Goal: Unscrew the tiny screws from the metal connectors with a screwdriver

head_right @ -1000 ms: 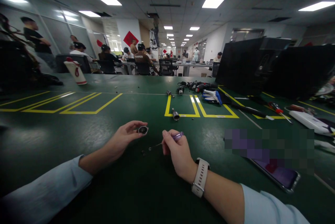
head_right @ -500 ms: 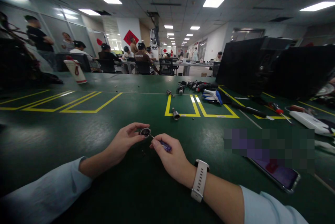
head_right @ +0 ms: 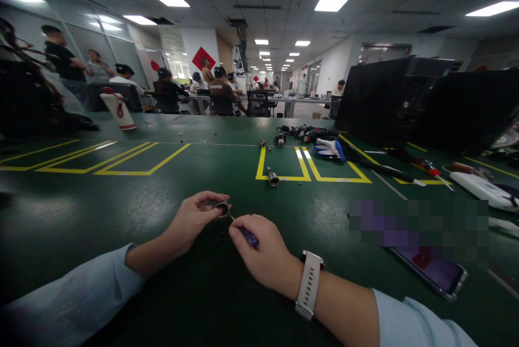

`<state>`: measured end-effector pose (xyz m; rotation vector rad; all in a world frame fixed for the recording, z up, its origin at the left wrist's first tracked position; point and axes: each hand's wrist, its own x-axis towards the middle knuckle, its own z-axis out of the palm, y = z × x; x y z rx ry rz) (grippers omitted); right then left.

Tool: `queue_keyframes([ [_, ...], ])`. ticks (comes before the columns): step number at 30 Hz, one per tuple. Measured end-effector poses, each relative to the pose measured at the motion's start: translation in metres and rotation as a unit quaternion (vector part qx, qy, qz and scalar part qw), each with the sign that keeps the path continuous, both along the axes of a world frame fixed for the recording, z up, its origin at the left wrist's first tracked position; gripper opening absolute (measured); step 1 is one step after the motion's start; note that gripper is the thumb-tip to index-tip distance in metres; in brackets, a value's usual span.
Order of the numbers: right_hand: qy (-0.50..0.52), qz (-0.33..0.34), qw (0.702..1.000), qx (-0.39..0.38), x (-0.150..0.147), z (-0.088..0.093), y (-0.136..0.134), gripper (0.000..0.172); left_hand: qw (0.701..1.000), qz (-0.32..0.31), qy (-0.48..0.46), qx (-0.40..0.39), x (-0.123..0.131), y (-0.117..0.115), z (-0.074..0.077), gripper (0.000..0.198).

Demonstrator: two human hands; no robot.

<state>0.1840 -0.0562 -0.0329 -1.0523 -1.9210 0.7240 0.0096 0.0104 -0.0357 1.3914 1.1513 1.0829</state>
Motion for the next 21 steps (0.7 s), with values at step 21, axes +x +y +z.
queue_keyframes([
  [21,-0.044,0.003,0.998,0.035,-0.0064,0.0046,-0.0032,0.016,1.0,0.015,0.016,0.003,0.0008,-0.0008,0.0013,0.023],
])
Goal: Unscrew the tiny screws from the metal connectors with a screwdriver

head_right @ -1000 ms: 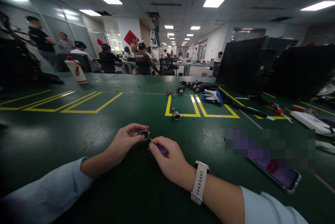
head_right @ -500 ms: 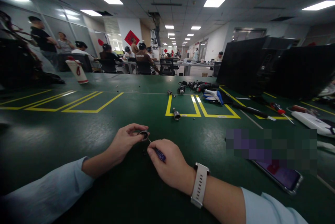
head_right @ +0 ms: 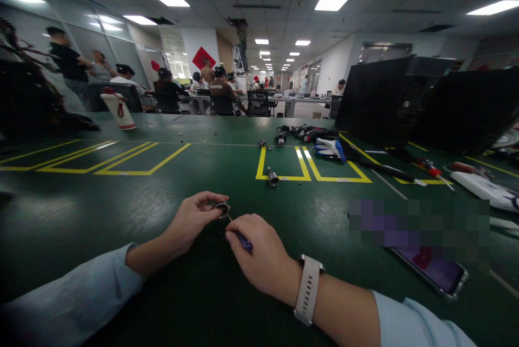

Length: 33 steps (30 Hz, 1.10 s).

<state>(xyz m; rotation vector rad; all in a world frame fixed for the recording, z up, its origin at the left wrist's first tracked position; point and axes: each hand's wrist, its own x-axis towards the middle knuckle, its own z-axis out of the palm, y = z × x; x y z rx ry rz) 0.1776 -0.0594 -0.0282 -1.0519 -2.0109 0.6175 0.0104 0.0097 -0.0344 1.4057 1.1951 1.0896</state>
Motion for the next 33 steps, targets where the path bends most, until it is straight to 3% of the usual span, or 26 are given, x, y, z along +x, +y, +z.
queue_keyframes([
  [11,0.028,0.004,1.0,0.003,0.0023,-0.0032,0.0008,0.019,1.0,0.012,-0.003,0.01,0.0015,-0.0019,0.003,0.025],
  [18,0.108,-0.01,0.988,-0.11,0.004,-0.0062,0.0066,0.021,1.0,0.023,-0.014,-0.003,-0.0004,0.0009,0.0013,0.025],
  [25,0.068,-0.004,0.997,-0.044,0.0025,-0.0054,0.0043,0.019,0.999,0.02,-0.035,-0.01,0.0001,0.0027,-0.0005,0.028],
  [33,0.042,0.007,0.999,-0.033,0.0022,-0.0071,0.0046,0.02,1.0,0.009,-0.028,0.006,0.0004,0.0007,-0.0021,0.024],
])
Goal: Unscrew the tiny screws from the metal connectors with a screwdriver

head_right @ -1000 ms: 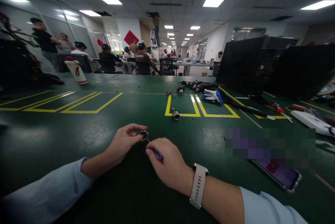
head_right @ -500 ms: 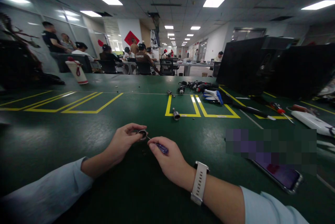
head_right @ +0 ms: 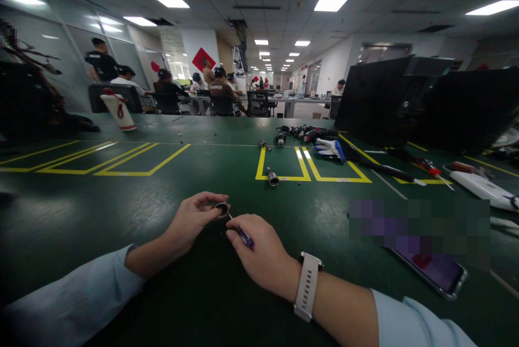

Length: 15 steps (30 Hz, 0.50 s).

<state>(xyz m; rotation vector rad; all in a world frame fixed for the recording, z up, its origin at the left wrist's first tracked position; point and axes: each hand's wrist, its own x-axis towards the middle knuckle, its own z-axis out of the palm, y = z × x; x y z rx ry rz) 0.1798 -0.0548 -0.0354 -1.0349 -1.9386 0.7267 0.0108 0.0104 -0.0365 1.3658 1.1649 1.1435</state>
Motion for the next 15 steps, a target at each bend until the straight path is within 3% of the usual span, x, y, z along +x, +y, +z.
queue_keyframes([
  [15,-0.007,0.003,1.0,0.025,0.0009,0.0008,-0.0013,0.017,0.999,-0.013,-0.036,-0.039,0.0025,-0.0017,0.0069,0.022],
])
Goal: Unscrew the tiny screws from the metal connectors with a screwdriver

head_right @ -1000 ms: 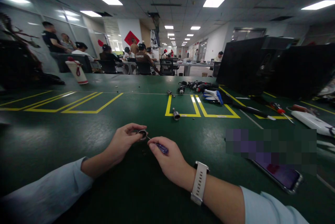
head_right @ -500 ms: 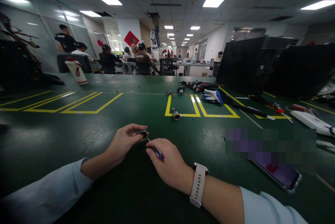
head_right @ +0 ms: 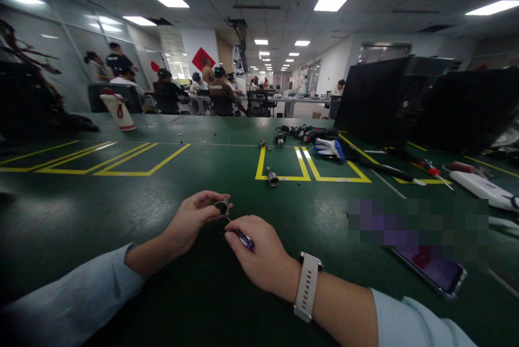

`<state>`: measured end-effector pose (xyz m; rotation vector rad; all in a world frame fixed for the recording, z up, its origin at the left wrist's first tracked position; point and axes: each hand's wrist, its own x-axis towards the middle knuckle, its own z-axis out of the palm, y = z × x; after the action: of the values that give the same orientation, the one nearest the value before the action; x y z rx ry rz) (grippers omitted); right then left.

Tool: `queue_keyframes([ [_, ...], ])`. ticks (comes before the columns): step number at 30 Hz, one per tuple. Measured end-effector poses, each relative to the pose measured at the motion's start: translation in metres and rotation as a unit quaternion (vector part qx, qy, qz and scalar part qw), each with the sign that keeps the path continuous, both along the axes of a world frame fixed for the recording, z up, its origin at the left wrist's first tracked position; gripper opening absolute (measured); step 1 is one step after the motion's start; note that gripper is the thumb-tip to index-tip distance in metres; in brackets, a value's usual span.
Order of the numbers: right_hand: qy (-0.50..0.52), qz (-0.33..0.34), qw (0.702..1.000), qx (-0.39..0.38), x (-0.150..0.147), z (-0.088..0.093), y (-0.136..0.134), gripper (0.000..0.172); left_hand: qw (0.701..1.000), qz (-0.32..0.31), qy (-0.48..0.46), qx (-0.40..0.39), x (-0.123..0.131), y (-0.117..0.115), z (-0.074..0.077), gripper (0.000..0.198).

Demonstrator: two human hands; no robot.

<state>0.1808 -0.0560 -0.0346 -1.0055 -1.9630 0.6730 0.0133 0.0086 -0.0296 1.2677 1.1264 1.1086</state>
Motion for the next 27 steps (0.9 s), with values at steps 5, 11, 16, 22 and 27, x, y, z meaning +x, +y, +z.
queue_keyframes([
  [5,-0.005,-0.001,1.0,-0.002,0.0003,-0.0008,0.0,0.017,1.0,-0.006,-0.009,-0.014,0.0,-0.0007,0.0006,0.023],
  [11,0.008,0.004,1.0,-0.011,0.0011,-0.0017,0.0,0.018,1.0,-0.015,-0.022,-0.011,-0.001,0.0002,-0.0007,0.022],
  [16,0.01,0.018,1.0,-0.017,0.0014,-0.0002,0.0009,0.019,1.0,-0.021,-0.016,-0.005,-0.0012,0.0009,-0.0018,0.022],
  [22,0.014,0.025,0.999,-0.017,0.0017,0.0009,0.0007,0.02,1.0,-0.023,-0.003,-0.005,-0.0022,0.0018,-0.0031,0.023],
  [27,0.012,0.022,1.0,-0.016,0.0013,0.0005,0.001,0.019,1.0,-0.02,0.01,-0.005,-0.0013,0.0003,-0.001,0.024],
])
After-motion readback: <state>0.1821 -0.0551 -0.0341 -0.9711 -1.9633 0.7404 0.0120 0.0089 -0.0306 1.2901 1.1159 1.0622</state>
